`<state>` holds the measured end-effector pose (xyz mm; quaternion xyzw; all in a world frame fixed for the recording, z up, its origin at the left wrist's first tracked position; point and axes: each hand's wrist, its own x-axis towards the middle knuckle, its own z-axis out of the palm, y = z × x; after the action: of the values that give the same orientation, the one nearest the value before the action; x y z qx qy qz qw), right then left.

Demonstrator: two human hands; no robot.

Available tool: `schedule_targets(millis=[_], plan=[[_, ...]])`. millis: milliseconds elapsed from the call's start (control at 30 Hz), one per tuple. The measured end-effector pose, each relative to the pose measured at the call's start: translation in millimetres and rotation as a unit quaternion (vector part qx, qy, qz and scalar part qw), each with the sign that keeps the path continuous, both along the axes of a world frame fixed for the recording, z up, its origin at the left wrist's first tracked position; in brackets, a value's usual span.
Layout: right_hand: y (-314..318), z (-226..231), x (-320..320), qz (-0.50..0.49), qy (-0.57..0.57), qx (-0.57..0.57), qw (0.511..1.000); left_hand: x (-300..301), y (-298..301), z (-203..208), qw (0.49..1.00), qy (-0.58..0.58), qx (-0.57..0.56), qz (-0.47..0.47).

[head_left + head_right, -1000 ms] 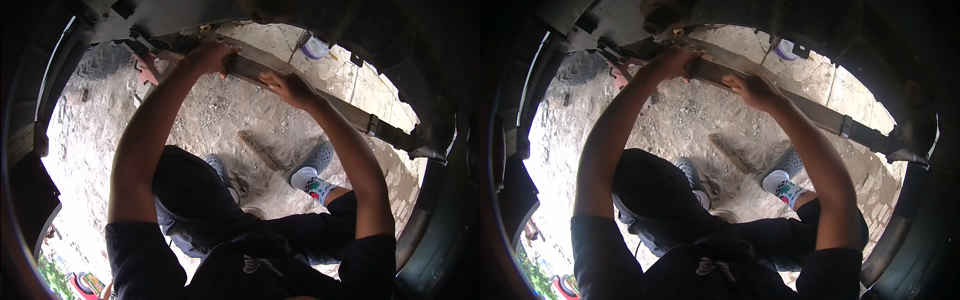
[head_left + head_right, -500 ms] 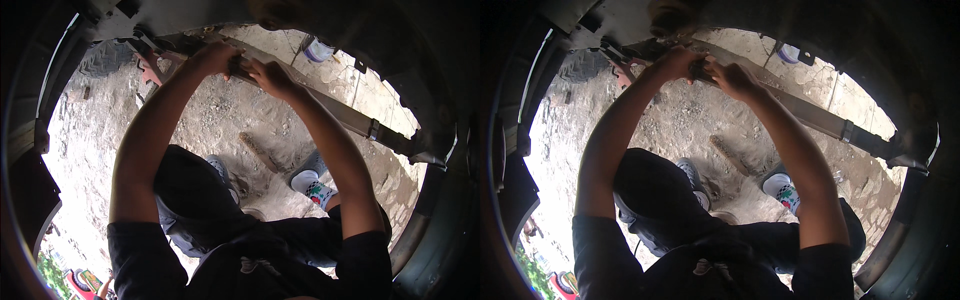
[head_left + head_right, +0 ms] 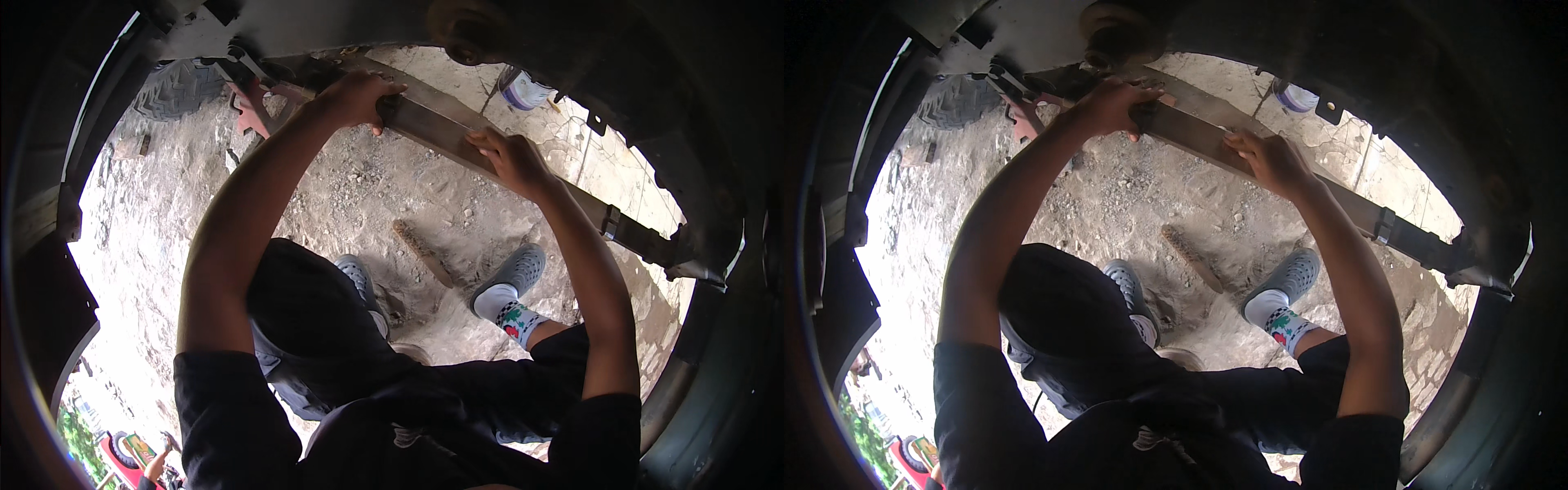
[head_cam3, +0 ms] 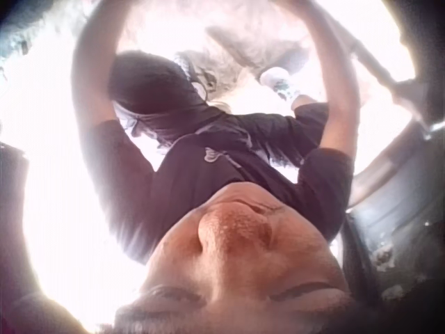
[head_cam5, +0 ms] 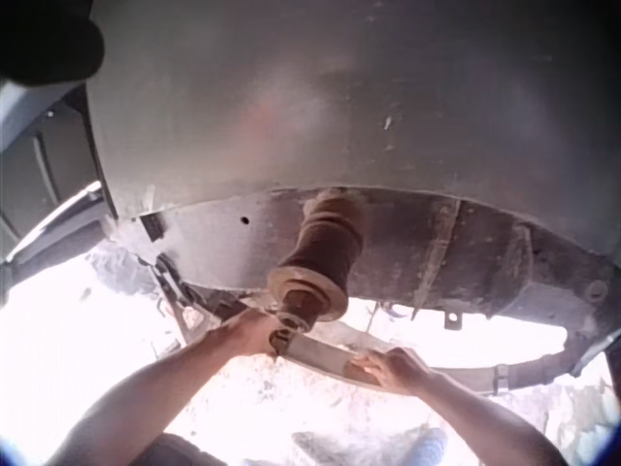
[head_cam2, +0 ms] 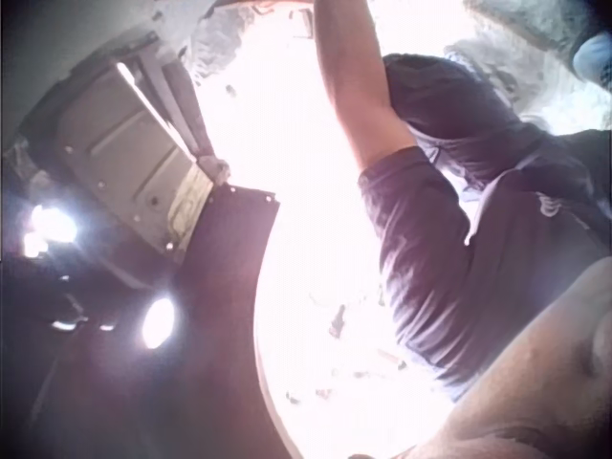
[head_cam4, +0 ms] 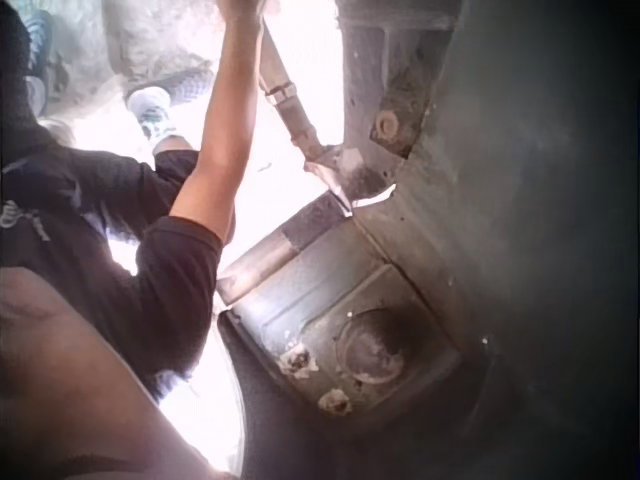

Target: The person sits under a vehicle and uses a hammer and chisel to scrape and clean a metal undercarriage component. They repeatedly strike the metal surface and remove debris by hand.

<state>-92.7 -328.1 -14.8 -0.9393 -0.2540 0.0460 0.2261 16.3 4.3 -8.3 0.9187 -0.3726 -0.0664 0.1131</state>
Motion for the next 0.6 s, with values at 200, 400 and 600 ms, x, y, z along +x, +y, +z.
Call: schedule_targets(millis=[200,400,600], plan=[[86.0,-14.1,55.6,-0.001,-0.044,0.014,0.999,4.4,5.2,-5.4,0.999,-0.002,-0.039,-0.011],[85.8,-20.9,54.7,0.004,-0.033,0.030,0.999,0.9,7.7,-4.2,0.999,-0.012,-0.043,-0.009],[0.4,-4.7,4.4,0.006,0.006,0.026,1.000,0.2,4.1,-3.6,0.999,0.022,-0.037,0.000]])
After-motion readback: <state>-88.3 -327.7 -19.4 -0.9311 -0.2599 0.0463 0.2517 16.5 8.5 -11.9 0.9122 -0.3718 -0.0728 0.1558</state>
